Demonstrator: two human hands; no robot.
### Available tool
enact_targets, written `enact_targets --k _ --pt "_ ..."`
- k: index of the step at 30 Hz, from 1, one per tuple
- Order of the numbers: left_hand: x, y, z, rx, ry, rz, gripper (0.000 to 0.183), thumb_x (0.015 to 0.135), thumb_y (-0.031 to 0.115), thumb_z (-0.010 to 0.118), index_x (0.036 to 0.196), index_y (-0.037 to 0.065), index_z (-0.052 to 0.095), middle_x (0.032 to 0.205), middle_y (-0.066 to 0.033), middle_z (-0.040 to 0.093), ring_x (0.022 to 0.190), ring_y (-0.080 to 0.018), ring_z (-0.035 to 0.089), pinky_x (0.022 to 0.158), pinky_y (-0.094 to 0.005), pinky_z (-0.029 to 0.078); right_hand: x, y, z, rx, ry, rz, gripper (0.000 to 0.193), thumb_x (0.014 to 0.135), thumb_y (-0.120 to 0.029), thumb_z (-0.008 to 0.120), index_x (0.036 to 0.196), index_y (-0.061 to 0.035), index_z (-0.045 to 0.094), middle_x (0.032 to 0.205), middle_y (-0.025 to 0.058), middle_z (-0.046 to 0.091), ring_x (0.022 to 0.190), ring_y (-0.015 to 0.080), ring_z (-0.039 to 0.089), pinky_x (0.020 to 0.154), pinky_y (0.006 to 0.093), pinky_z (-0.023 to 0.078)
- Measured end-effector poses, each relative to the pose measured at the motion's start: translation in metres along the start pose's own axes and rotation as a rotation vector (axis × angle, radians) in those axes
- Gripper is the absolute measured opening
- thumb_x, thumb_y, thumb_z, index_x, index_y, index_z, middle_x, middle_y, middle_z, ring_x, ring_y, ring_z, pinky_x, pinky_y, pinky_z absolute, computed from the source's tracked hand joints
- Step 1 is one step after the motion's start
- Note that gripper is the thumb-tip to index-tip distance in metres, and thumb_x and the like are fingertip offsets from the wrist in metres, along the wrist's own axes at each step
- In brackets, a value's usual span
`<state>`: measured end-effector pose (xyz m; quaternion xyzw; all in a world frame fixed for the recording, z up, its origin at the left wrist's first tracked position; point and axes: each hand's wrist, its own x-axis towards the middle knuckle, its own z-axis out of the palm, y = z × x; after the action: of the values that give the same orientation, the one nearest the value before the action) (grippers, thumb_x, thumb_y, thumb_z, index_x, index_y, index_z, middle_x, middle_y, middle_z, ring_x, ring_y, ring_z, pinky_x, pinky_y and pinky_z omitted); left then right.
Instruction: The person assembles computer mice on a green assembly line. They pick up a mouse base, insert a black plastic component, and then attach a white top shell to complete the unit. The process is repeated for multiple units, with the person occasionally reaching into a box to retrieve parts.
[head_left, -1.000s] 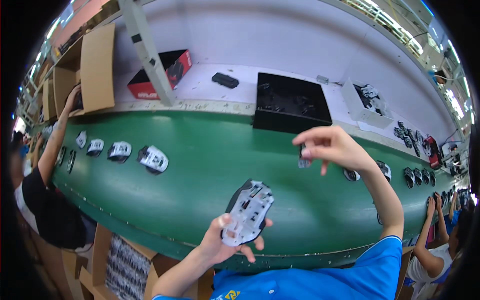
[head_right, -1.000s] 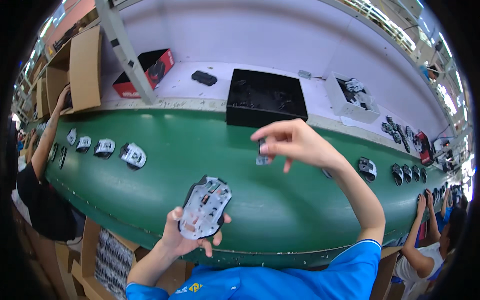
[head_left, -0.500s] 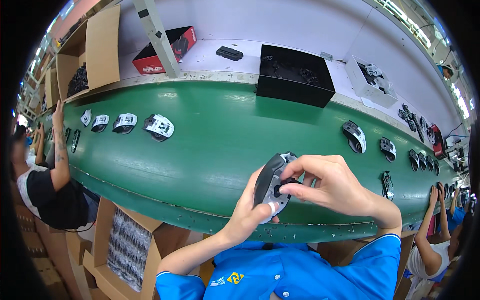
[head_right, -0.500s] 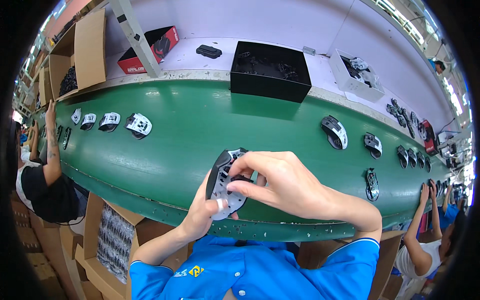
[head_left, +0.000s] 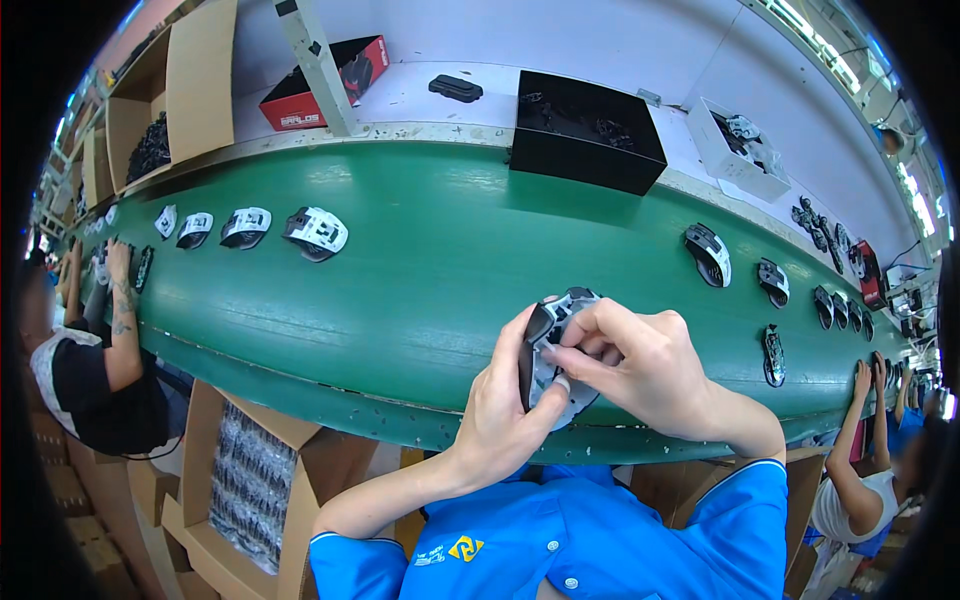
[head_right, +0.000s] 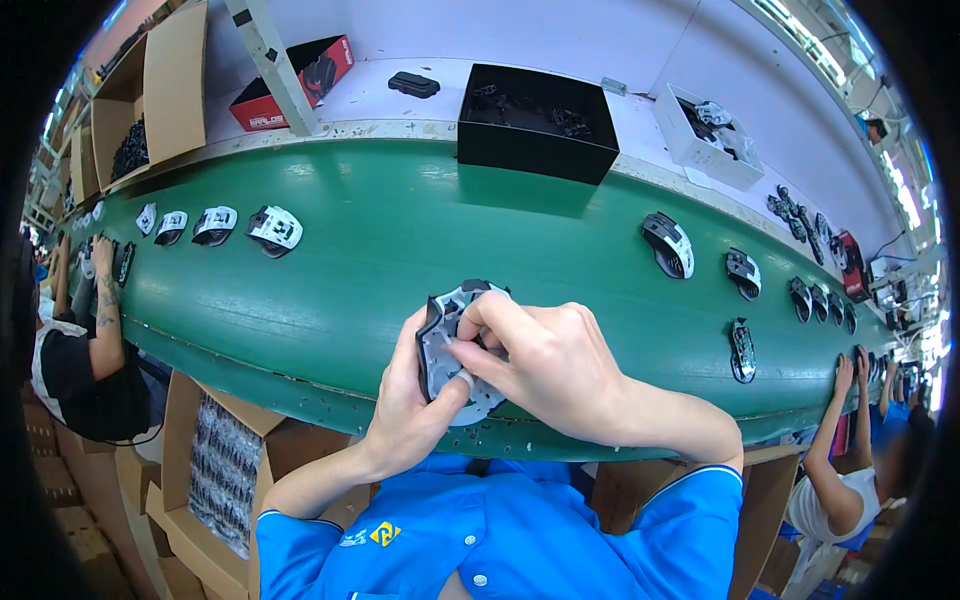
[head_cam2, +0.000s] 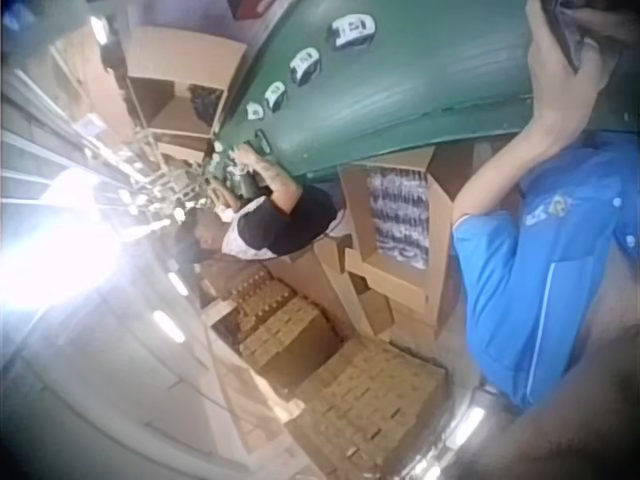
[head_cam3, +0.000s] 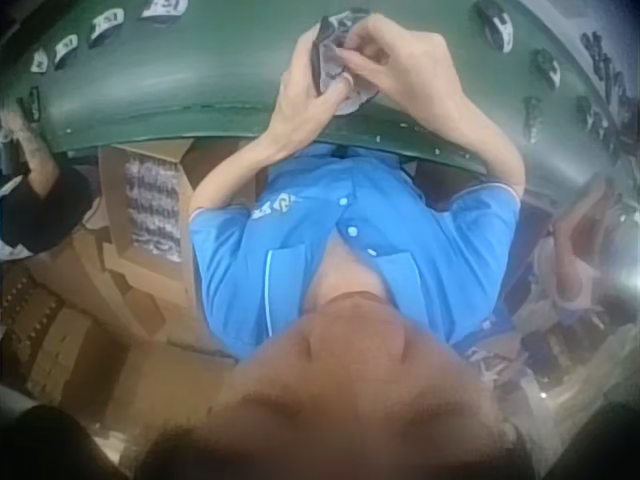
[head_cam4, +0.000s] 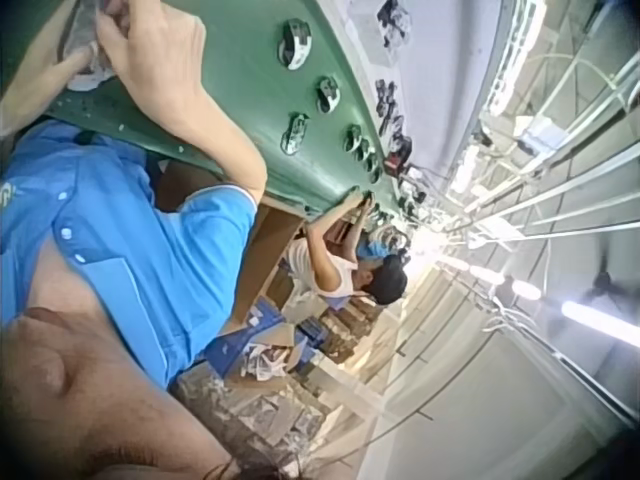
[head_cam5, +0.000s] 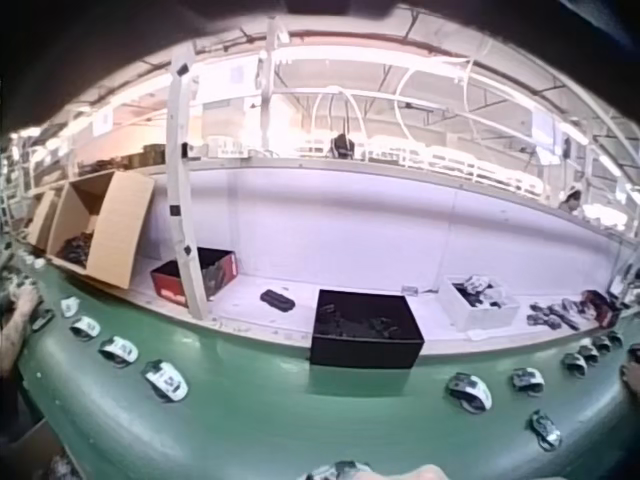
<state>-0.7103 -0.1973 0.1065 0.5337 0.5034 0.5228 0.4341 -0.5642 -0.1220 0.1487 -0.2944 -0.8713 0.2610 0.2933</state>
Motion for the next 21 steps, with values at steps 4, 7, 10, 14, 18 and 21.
enact_targets --k 4,7,10,14,18,21 --pt "0.002 -0.004 -0.003 -0.040 -0.015 -0.008 0.059 0.082 0.002 0.053 0.136 0.001 0.029 0.106 -0.0156 0.058 0.095 -0.0208 0.059 0.085 -0.0331 0.047 -0.002 -0.003 -0.004 -0.081 -0.060 -0.094 0.015 0.078 -0.012 0.068 0.088 -0.0043 0.059 0.070 0.0091 0.064 0.057 0.0250 0.063 0.048 0.0330 0.049" --pt "0.001 -0.005 -0.007 -0.161 -0.046 -0.061 0.055 0.085 0.002 0.051 0.136 0.002 0.030 0.107 -0.0136 0.057 0.095 -0.0175 0.058 0.082 -0.0320 0.048 -0.004 -0.009 -0.019 -0.149 -0.124 -0.178 0.020 0.075 -0.005 0.068 0.093 -0.0027 0.063 0.076 0.0095 0.065 0.063 0.0218 0.065 0.052 0.0301 0.051" --pt "0.002 -0.002 -0.008 -0.245 -0.102 -0.135 0.052 0.086 0.003 0.049 0.135 0.001 0.030 0.107 -0.0114 0.056 0.095 -0.0145 0.056 0.078 -0.0295 0.050 -0.006 -0.007 -0.023 -0.201 -0.159 -0.255 0.027 0.070 -0.001 0.067 0.097 -0.0040 0.065 0.084 0.0081 0.063 0.069 0.0211 0.064 0.053 0.0303 0.051" --pt "0.005 0.004 -0.011 -0.298 -0.150 -0.197 0.051 0.088 0.006 0.048 0.135 0.003 0.030 0.111 -0.0108 0.051 0.097 -0.0163 0.055 0.072 -0.0299 0.056 -0.003 -0.013 -0.027 -0.360 -0.089 -0.302 0.025 0.069 -0.004 0.067 0.094 -0.0087 0.065 0.084 0.0031 0.057 0.067 0.0182 0.059 0.048 0.0295 0.047" --pt "0.005 0.008 -0.011 -0.306 -0.196 -0.210 0.052 0.088 0.008 0.048 0.136 0.005 0.029 0.112 -0.0101 0.050 0.098 -0.0171 0.054 0.072 -0.0314 0.058 0.002 -0.008 -0.029 -0.347 -0.118 -0.307 0.024 0.064 -0.006 0.069 0.087 -0.0110 0.065 0.081 -0.0001 0.052 0.069 0.0150 0.055 0.045 0.0266 0.044" --pt "0.004 0.008 -0.012 -0.364 -0.232 -0.234 0.054 0.087 0.009 0.048 0.137 0.005 0.028 0.113 -0.0104 0.050 0.102 -0.0176 0.052 0.073 -0.0315 0.057 0.006 -0.002 -0.033 -0.323 -0.145 -0.410 0.021 0.063 -0.009 0.068 0.084 -0.0116 0.064 0.082 -0.0006 0.053 0.072 0.0148 0.055 0.046 0.0254 0.045"
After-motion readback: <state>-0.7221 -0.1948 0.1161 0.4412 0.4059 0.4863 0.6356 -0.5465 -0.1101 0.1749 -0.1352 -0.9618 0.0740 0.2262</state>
